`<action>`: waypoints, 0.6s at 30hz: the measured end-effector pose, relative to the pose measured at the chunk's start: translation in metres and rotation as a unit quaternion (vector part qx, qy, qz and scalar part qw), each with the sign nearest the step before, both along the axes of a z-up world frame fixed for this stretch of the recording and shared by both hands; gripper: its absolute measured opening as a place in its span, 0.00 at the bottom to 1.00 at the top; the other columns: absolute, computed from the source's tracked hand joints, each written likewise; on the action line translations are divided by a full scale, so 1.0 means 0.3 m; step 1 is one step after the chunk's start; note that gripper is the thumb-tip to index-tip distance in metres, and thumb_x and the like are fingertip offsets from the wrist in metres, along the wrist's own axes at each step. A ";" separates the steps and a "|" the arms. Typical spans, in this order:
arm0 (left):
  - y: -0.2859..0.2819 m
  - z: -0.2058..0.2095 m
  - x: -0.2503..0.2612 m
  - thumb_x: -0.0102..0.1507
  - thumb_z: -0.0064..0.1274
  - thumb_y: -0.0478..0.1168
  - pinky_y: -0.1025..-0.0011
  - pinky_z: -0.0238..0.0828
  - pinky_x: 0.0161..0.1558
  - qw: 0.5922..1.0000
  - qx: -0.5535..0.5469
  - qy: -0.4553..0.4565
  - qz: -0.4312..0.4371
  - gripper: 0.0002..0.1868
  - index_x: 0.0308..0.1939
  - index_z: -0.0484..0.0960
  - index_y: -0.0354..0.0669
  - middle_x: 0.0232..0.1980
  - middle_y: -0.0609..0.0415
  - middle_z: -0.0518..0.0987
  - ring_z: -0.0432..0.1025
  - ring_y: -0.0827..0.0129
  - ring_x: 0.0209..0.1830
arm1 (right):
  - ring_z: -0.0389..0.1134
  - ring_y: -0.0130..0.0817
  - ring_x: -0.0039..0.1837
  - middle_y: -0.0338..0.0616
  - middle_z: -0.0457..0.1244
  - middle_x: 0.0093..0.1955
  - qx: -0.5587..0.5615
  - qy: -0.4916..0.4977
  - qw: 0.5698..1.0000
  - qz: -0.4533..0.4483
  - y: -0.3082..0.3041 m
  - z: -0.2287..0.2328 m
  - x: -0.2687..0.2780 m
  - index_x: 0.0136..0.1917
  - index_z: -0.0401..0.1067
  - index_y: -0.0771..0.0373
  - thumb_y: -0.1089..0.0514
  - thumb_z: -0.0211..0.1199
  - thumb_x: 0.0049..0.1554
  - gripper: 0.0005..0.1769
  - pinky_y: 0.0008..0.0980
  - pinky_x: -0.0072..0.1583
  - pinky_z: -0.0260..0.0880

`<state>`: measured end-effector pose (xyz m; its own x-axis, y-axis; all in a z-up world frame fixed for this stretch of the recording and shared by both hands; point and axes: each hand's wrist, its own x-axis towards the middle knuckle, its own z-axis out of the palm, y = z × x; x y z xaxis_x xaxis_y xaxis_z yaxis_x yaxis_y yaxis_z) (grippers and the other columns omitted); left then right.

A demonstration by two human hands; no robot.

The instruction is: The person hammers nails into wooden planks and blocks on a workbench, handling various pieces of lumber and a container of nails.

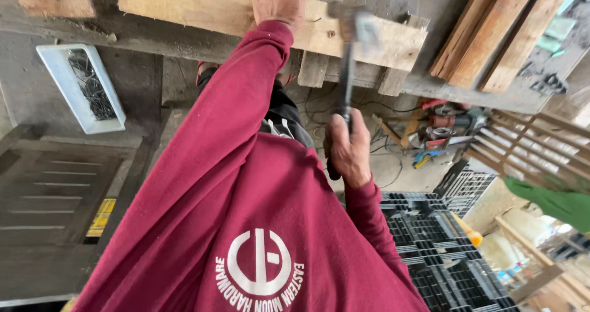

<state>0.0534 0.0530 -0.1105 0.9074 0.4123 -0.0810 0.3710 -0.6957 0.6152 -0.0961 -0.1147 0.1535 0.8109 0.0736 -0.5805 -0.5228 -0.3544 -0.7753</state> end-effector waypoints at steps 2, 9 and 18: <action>-0.014 0.012 -0.037 0.67 0.49 0.46 0.53 0.70 0.37 0.997 0.016 -0.073 0.031 0.12 0.34 0.79 0.46 0.32 0.48 0.79 0.75 0.53 0.35 | 0.61 0.25 0.30 0.40 0.64 0.37 0.043 -0.112 0.993 0.007 0.000 0.123 0.008 0.56 0.64 0.65 0.51 0.53 0.72 0.14 0.26 0.32 0.60; -0.020 -0.029 -0.027 0.69 0.50 0.48 0.53 0.72 0.40 0.994 -0.003 -0.096 0.047 0.11 0.41 0.77 0.46 0.36 0.48 0.79 0.75 0.53 0.38 | 0.62 0.34 0.37 0.43 0.62 0.41 0.033 -0.377 0.911 0.165 -0.050 0.022 0.065 0.54 0.66 0.61 0.46 0.54 0.73 0.15 0.33 0.39 0.65; -0.026 -0.056 -0.018 0.72 0.45 0.49 0.62 0.72 0.35 0.996 -0.016 -0.069 0.049 0.12 0.47 0.76 0.45 0.36 0.50 0.77 0.73 0.62 0.34 | 0.68 0.33 0.36 0.45 0.66 0.46 0.252 -0.322 0.886 0.220 -0.157 0.106 0.196 0.67 0.64 0.61 0.50 0.55 0.70 0.18 0.37 0.37 0.70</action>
<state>0.0482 0.0451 -0.1274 0.8659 0.4994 0.0266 0.3475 -0.6390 0.6862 -0.0372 -0.1619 0.1852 0.7907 0.5824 0.1885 0.1879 0.0622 -0.9802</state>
